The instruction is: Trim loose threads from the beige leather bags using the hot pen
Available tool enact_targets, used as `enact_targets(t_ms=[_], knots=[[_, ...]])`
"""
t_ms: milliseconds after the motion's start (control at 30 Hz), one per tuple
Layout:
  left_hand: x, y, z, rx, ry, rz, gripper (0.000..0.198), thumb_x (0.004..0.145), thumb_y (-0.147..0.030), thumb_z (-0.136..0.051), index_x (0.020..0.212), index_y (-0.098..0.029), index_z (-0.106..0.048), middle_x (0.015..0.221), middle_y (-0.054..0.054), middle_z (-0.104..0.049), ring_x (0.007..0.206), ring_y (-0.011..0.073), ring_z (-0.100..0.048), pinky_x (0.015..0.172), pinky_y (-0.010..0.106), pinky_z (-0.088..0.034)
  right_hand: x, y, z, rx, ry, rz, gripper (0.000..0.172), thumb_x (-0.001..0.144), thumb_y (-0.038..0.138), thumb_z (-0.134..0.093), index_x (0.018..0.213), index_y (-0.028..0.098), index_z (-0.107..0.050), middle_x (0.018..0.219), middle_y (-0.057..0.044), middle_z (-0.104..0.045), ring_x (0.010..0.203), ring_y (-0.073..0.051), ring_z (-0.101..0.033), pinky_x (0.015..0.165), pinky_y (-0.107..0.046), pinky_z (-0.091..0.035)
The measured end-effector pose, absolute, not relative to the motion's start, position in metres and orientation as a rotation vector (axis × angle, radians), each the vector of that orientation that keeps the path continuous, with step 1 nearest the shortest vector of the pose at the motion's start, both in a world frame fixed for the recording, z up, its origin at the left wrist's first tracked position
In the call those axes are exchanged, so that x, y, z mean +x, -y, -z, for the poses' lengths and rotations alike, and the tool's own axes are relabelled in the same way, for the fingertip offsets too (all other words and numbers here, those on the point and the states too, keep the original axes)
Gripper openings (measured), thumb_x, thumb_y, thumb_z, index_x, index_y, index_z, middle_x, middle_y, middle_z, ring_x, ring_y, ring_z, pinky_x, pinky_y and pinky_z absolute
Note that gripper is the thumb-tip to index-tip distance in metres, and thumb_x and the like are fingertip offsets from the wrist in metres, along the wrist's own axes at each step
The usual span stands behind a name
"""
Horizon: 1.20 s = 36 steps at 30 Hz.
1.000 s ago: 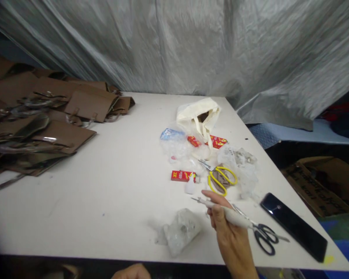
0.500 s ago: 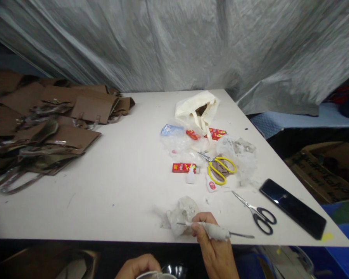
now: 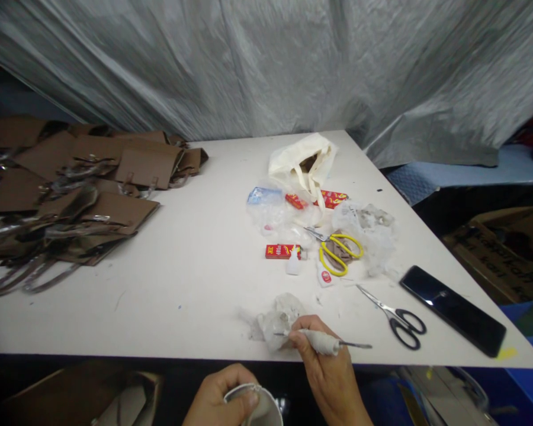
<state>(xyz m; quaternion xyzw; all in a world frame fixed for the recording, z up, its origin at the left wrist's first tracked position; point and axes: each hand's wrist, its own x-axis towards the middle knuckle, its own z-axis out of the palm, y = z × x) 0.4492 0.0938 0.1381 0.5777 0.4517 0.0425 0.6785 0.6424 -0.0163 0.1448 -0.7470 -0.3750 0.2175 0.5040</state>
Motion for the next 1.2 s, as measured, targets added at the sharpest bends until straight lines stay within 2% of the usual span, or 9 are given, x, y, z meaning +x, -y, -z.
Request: enact_targets(t_ms=[167,367,600,733,1200], knots=[[0.457,-0.099,-0.147,1.234,-0.987,-0.098,0.024,0.065,-0.036,-0.077,0.068,-0.014,-0.069,0.06,0.001,-0.063,0.059,0.0149,-0.051,0.062,0.028,-0.039,0.644,0.013,-0.145,-1.802,0.918,-0.507,0.035,0.105,0.048,-0.05,0.086,0.023,-0.065,0.073,0.001,-0.062,0.069,-0.017,-0.06,0.064,-0.026,-0.047],[0.462,-0.099,-0.15,1.227,-1.011,-0.053,0.012,0.063,-0.025,-0.072,0.068,-0.014,-0.069,0.061,0.0,-0.063,0.062,0.0148,-0.051,0.063,0.027,-0.039,0.645,0.02,-0.15,-1.75,0.827,-0.496,0.035,0.104,0.049,-0.053,0.084,0.023,-0.063,0.071,0.0,-0.062,0.069,-0.018,-0.059,0.065,-0.026,-0.048],[0.464,-0.096,-0.154,1.267,-1.015,-0.012,0.01,0.061,-0.023,-0.069,0.067,-0.014,-0.07,0.065,0.002,-0.066,0.066,0.0168,-0.055,0.065,0.028,-0.041,0.631,0.029,-0.145,-1.596,0.71,-0.904,0.044,0.106,0.056,-0.046,0.087,0.02,-0.062,0.068,0.0,-0.063,0.065,-0.017,-0.059,0.064,-0.027,-0.046],[0.466,-0.094,-0.158,1.268,-1.046,0.028,0.011,0.061,-0.023,-0.069,0.067,-0.014,-0.07,0.063,0.0,-0.064,0.064,0.0158,-0.053,0.063,0.027,-0.039,0.625,0.03,-0.141,-1.604,0.731,-0.988,0.046,0.105,0.059,-0.046,0.085,0.019,-0.061,0.069,-0.001,-0.062,0.067,-0.017,-0.059,0.065,-0.027,-0.045],[0.463,-0.088,-0.155,1.29,-1.034,0.019,0.01,0.059,-0.021,-0.072,0.065,-0.013,-0.071,0.063,0.001,-0.065,0.064,0.0163,-0.053,0.062,0.028,-0.037,0.625,0.032,-0.152,-1.642,0.846,-1.018,0.039,0.106,0.05,-0.046,0.083,0.02,-0.058,0.071,0.003,-0.056,0.07,-0.016,-0.056,0.069,-0.027,-0.042]])
